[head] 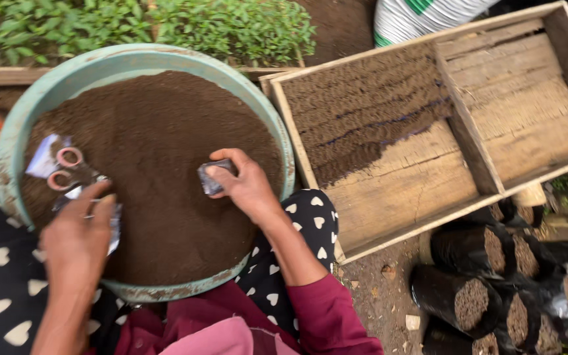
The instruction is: The person scoops soil from a large basin and wraps it around small items taken from a plastic packet. They then place the wrapped soil balls into a wooden tray filled with soil.
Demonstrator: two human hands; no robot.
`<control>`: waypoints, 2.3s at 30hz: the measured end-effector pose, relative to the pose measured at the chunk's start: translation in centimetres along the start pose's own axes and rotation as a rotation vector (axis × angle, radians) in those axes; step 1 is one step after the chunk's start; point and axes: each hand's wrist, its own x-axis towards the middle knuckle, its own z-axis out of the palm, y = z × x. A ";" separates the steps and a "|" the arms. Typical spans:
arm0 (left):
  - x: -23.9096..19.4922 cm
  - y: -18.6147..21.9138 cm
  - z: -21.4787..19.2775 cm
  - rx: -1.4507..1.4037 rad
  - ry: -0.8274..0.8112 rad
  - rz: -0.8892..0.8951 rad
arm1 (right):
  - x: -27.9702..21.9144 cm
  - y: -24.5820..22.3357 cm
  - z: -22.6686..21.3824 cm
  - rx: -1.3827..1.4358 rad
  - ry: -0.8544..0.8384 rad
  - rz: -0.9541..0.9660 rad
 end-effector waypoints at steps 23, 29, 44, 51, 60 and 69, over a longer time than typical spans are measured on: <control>0.0 -22.1 7.5 -0.056 0.041 -0.165 | 6.4 6.6 -33.5 -0.569 0.633 0.524; -0.7 -17.5 5.5 -0.119 0.130 -0.047 | 8.6 10.7 -32.9 -0.537 0.879 0.474; -0.3 -3.9 1.3 -0.457 0.136 -0.154 | 0.1 0.4 -14.7 -0.560 0.658 0.108; -0.2 6.0 0.0 -0.475 -0.009 -0.325 | -1.9 0.4 -4.4 -0.573 -0.021 -0.342; -0.2 8.4 0.3 -0.506 0.015 -0.139 | -3.0 -3.7 0.2 -0.430 -0.047 -0.514; -0.1 7.6 -0.4 -0.434 -0.014 -0.021 | -2.5 -4.1 2.0 -0.636 -0.166 -0.565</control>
